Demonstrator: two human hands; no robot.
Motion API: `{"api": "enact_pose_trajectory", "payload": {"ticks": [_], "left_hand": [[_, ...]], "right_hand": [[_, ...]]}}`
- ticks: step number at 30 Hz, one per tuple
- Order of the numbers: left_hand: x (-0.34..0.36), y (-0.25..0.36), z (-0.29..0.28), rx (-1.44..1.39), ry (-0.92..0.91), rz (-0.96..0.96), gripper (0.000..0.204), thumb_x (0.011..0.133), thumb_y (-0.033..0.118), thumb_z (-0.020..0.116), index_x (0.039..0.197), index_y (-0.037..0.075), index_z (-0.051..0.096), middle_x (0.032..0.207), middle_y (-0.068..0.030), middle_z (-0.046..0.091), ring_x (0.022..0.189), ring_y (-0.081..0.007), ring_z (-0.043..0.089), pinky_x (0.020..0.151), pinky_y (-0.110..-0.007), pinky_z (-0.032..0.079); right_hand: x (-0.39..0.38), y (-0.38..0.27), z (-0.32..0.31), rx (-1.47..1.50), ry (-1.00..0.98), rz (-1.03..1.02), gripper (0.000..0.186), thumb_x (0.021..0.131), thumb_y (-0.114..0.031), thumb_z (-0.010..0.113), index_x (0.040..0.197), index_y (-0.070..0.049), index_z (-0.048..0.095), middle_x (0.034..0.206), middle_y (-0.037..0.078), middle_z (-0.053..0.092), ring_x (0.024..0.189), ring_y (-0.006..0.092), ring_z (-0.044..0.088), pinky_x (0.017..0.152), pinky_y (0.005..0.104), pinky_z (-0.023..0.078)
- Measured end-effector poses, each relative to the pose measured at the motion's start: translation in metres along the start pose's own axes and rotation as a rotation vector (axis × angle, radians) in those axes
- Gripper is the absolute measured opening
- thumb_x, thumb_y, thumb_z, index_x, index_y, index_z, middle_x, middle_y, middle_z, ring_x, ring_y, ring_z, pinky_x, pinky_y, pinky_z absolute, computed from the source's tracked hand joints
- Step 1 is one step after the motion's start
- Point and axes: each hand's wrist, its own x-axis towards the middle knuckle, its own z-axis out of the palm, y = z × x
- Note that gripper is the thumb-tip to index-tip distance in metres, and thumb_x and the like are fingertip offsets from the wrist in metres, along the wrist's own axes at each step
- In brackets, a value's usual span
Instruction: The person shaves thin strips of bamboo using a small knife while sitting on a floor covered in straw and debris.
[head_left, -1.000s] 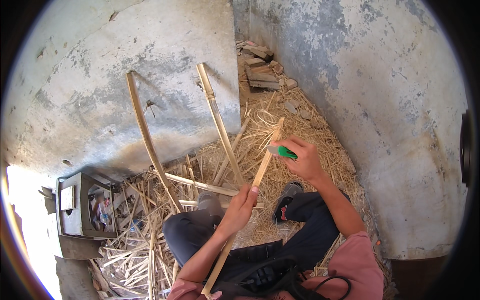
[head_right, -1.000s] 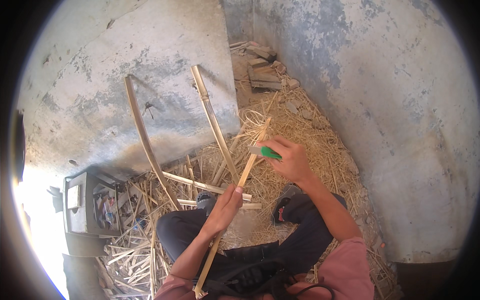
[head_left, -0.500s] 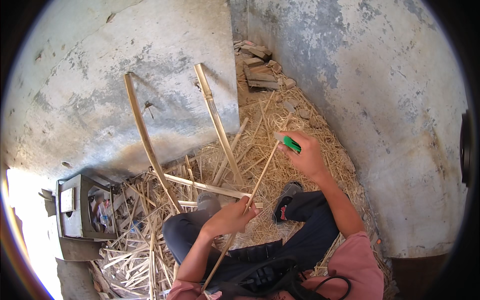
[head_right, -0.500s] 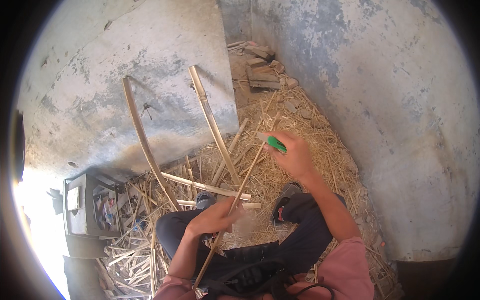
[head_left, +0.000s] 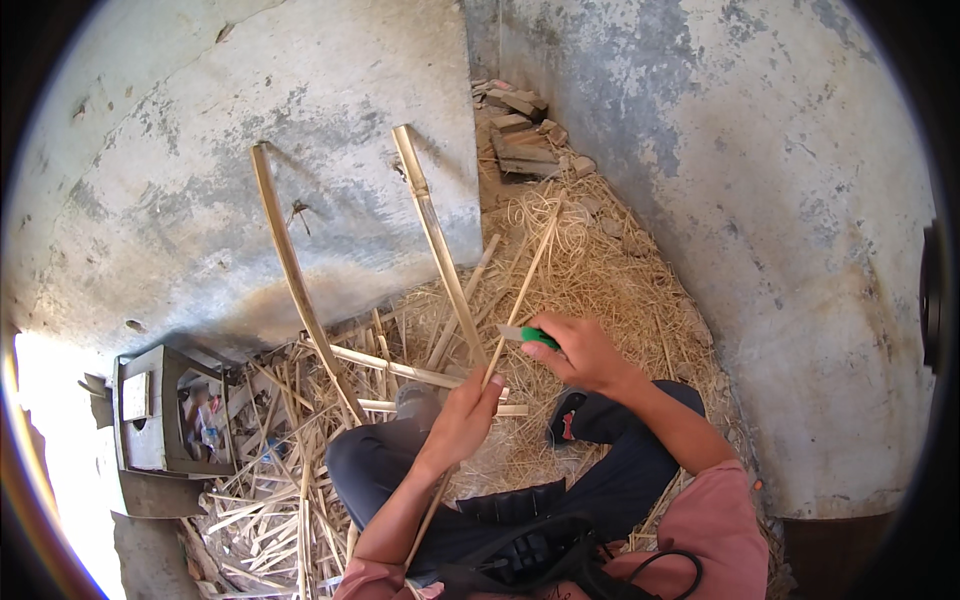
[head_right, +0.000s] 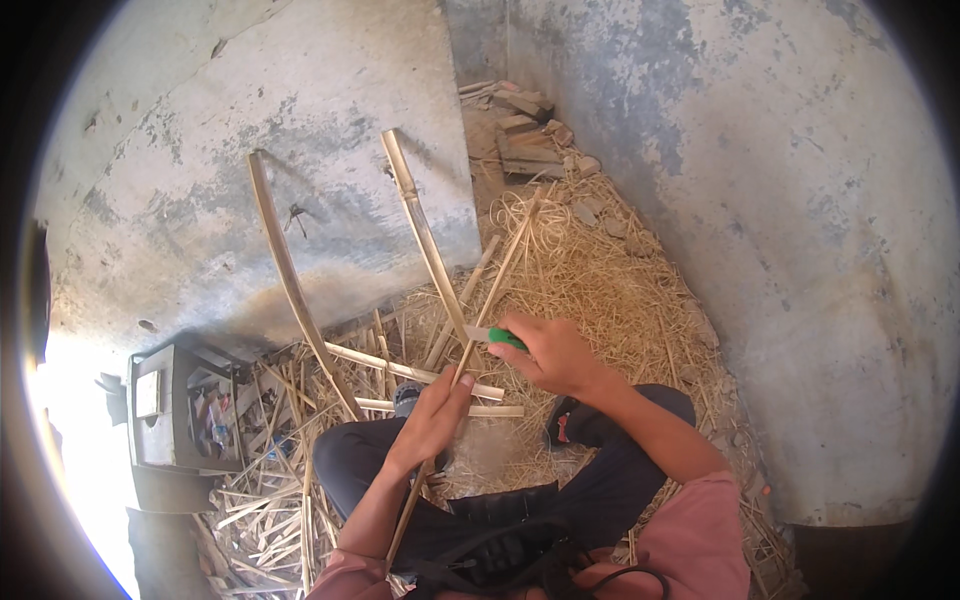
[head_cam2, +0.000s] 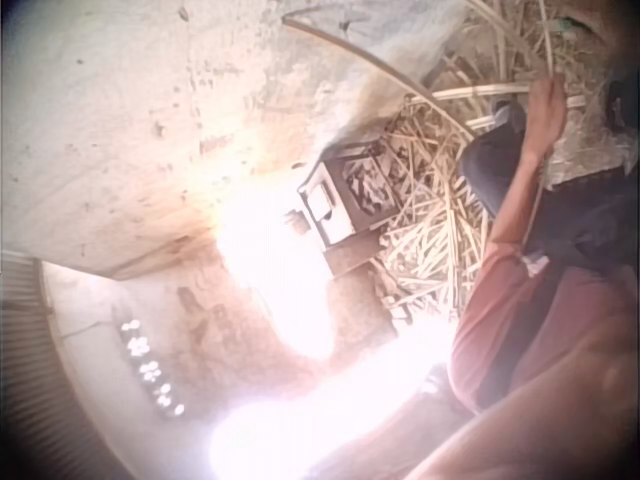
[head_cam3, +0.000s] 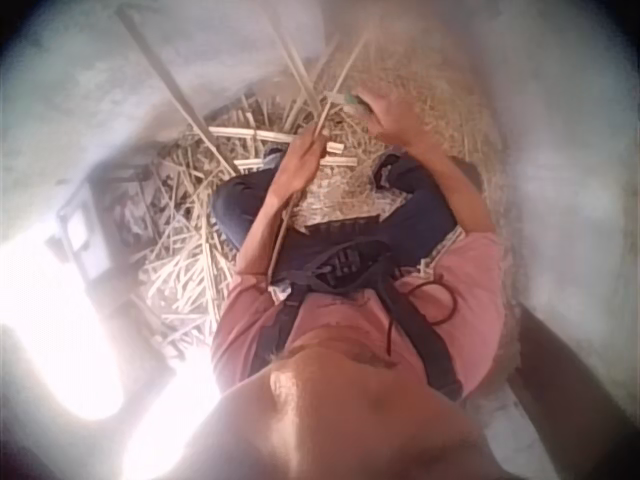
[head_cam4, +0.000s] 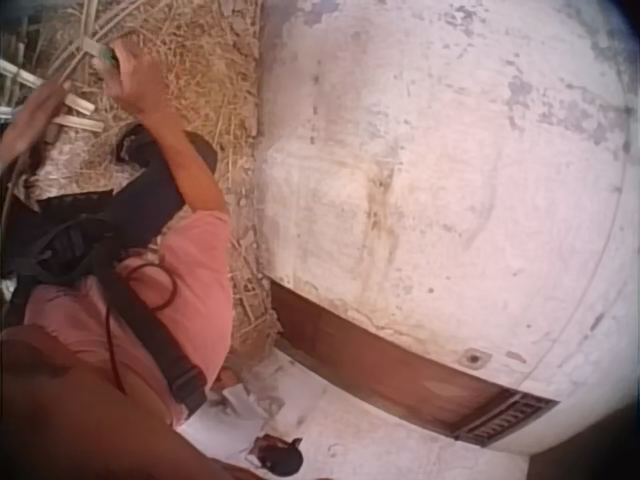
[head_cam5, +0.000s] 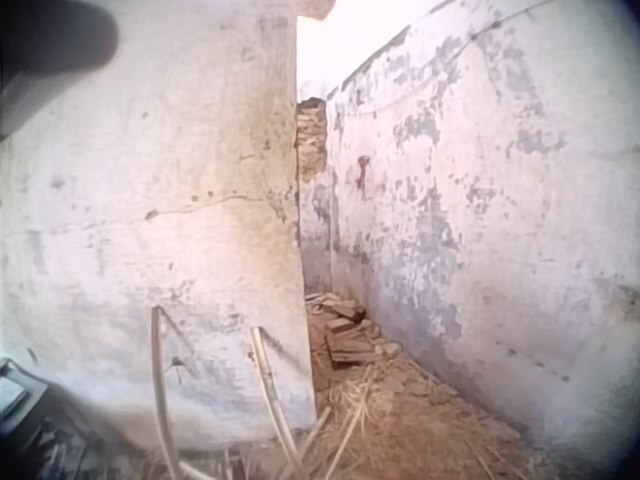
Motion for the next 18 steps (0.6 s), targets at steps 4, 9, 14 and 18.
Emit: {"api": "enact_pose_trajectory", "payload": {"ticks": [4,9,14,18], "left_hand": [[-0.001,0.008,-0.001,-0.018,0.002,-0.046,0.034,0.115,0.026,0.050,0.135,-0.001,0.055,0.081,-0.0199,0.062,0.074,-0.0303,0.059,0.073,-0.046,0.047],[0.000,0.004,-0.001,-0.012,0.027,-0.008,0.032,0.115,0.024,0.050,0.134,-0.001,0.056,0.082,-0.0228,0.064,0.075,-0.0368,0.063,0.073,-0.048,0.047],[-0.002,0.007,0.003,0.043,0.106,0.074,0.024,0.114,0.020,0.050,0.114,-0.004,0.055,0.081,-0.0242,0.059,0.075,-0.0419,0.060,0.069,-0.048,0.044],[-0.002,0.009,0.003,0.064,0.111,0.064,0.024,0.113,0.021,0.051,0.117,-0.002,0.056,0.085,-0.0299,0.063,0.086,-0.0532,0.062,0.073,-0.054,0.045]], "right_hand": [[-0.002,0.000,0.012,0.001,-0.035,-0.032,0.034,0.104,-0.040,0.068,0.105,-0.007,0.071,0.087,0.013,0.073,0.072,0.0328,0.071,0.063,0.0435,0.054],[-0.004,-0.007,0.018,0.023,-0.017,-0.079,0.034,0.104,-0.041,0.068,0.104,-0.008,0.073,0.088,0.011,0.074,0.071,0.0323,0.072,0.062,0.0428,0.056],[-0.006,-0.010,0.020,0.003,-0.020,-0.059,0.034,0.103,-0.042,0.069,0.102,-0.008,0.074,0.087,0.011,0.074,0.071,0.0331,0.072,0.061,0.0428,0.056],[-0.006,-0.007,0.022,-0.010,-0.001,-0.055,0.033,0.102,-0.041,0.071,0.101,-0.008,0.075,0.085,0.010,0.073,0.070,0.0330,0.072,0.060,0.0430,0.056]]}}
